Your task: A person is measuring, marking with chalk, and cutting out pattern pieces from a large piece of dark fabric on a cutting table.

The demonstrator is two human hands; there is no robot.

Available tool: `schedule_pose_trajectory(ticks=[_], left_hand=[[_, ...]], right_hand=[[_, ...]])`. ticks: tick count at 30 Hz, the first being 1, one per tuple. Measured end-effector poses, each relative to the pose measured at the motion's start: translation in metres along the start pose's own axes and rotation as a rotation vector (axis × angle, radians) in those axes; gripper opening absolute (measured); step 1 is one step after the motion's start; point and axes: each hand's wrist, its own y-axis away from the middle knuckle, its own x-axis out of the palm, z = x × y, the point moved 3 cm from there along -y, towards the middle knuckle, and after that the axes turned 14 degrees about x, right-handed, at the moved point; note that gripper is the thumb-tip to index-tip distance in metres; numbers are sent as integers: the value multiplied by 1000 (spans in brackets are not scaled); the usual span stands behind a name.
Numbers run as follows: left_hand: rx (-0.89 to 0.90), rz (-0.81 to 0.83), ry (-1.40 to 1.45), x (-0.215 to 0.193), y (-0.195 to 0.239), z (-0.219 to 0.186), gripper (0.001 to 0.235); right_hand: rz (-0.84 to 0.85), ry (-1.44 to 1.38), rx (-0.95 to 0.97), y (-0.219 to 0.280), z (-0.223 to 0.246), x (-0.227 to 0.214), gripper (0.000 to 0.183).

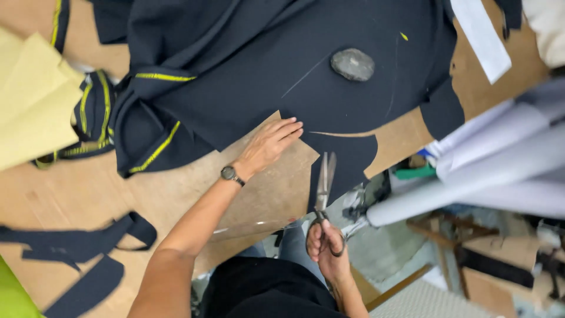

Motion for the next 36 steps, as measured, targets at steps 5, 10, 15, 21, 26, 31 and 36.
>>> schedule_pose_trajectory(ticks=[5, 10, 15, 21, 26, 31, 36], left_hand=[[123, 10, 119, 17, -9, 22, 45], [156, -22, 116, 17, -7, 27, 48], [157, 4, 141, 15, -7, 29, 39], [107, 30, 221, 18, -4, 33, 29], [66, -25, 231, 16, -4, 32, 31], [66, -24, 280, 7, -11, 34, 29], [70, -34, 275, 1, -18, 35, 27]], right_hand=[[-135, 33, 33, -11, -27, 47, 40], [-194, -23, -33, -25, -42, 71, 42], [-285, -126, -49, -39, -53, 70, 42], [-234, -219, -84, -60, -54, 76, 41], [-338, -165, -116, -87, -49, 104, 35], [-585, -127, -83, -112, -65, 129, 39], [-693, -133, -108, -129, -77, 147, 41]])
